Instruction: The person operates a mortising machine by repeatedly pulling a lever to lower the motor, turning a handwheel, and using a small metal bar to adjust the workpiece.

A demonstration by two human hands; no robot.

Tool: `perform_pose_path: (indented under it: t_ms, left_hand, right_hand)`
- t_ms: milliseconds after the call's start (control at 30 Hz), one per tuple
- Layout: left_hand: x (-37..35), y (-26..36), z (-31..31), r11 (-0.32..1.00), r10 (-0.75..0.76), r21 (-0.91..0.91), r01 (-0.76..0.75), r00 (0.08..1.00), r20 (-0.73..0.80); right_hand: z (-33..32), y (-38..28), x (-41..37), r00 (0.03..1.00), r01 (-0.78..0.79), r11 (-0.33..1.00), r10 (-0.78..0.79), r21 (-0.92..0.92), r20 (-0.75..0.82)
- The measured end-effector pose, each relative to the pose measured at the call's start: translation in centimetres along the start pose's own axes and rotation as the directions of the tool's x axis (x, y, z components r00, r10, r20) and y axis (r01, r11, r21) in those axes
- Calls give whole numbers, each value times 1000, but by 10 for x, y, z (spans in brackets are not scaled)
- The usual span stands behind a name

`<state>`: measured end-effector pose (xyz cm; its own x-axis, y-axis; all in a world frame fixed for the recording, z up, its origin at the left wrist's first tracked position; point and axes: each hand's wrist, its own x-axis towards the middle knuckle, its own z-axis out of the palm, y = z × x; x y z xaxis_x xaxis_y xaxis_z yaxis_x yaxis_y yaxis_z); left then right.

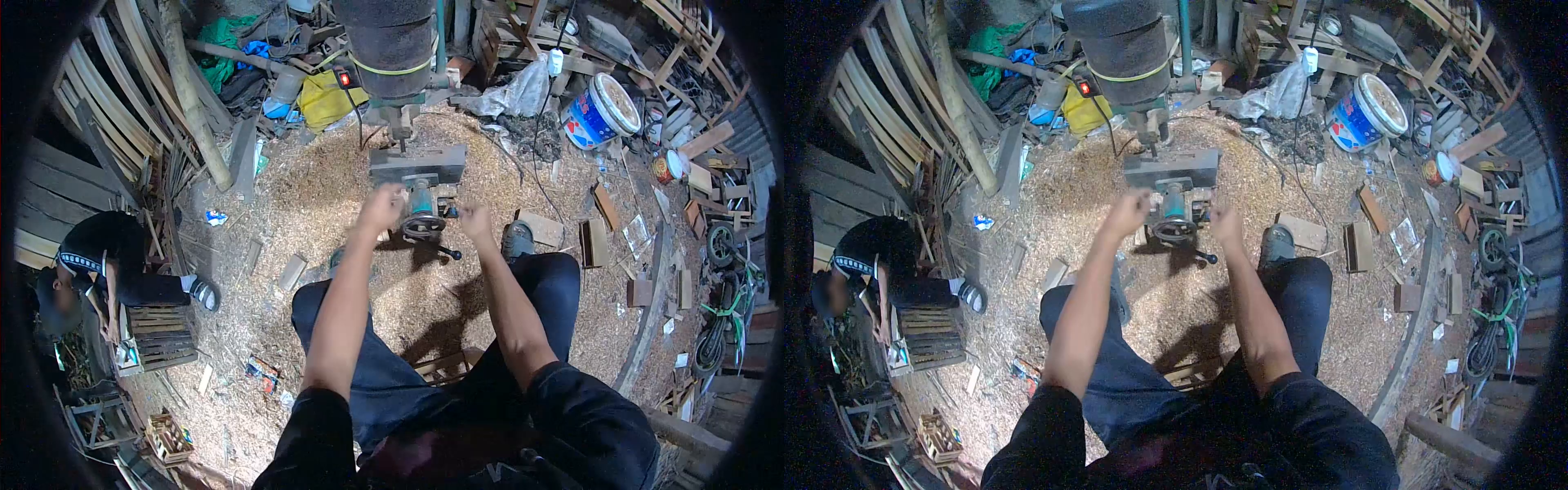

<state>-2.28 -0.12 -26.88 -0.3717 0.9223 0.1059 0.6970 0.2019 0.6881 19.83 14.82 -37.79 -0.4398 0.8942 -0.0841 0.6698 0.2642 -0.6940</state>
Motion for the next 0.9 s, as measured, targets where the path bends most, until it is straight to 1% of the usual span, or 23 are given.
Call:
perform_pose_path:
  t_ms: [33,100,133,167,200,300,333,433,533,633,733,833,900]
  left_hand:
    - [-10,-16,18,990,-78,123,62,988,131]
    - [-35,6,15,986,-141,133,103,936,324]
    - [-39,-6,28,984,-144,138,109,949,281]
    - [-40,-31,49,983,-148,142,116,959,240]
    - [-39,-32,52,982,-151,145,123,968,201]
    - [-36,-38,54,961,-220,224,161,937,271]
    - [-37,-37,52,963,-204,225,147,945,257]
    - [-38,-33,45,969,-196,201,145,944,266]
    - [-40,-44,51,987,-137,109,116,967,215]
    - [-39,-45,51,976,-205,129,177,946,252]
    - [-41,-49,55,985,-162,85,147,965,207]
    - [-40,-49,53,985,-172,49,165,957,233]
    - [-41,-45,52,983,-183,53,176,952,244]
  right_hand:
    - [7,10,-12,999,-12,999,14,-39,49]
    - [33,41,-37,990,-59,992,72,-109,117]
    - [51,62,-42,984,-95,985,114,-141,134]
    - [62,76,-50,986,-82,986,102,-145,134]
    - [67,80,-54,987,-72,986,93,-151,135]
    - [83,90,-54,955,-131,969,180,-209,236]
    - [84,93,-53,948,-108,969,167,-222,272]
    - [93,108,-57,924,-302,953,285,28,254]
    - [97,114,-63,972,-148,988,155,-49,175]
    - [102,115,-66,982,-105,985,124,-134,141]
    - [104,110,-68,963,-228,973,231,-39,136]
    - [104,109,-67,978,-168,983,175,-68,113]
    - [102,108,-67,957,-218,969,236,-119,166]
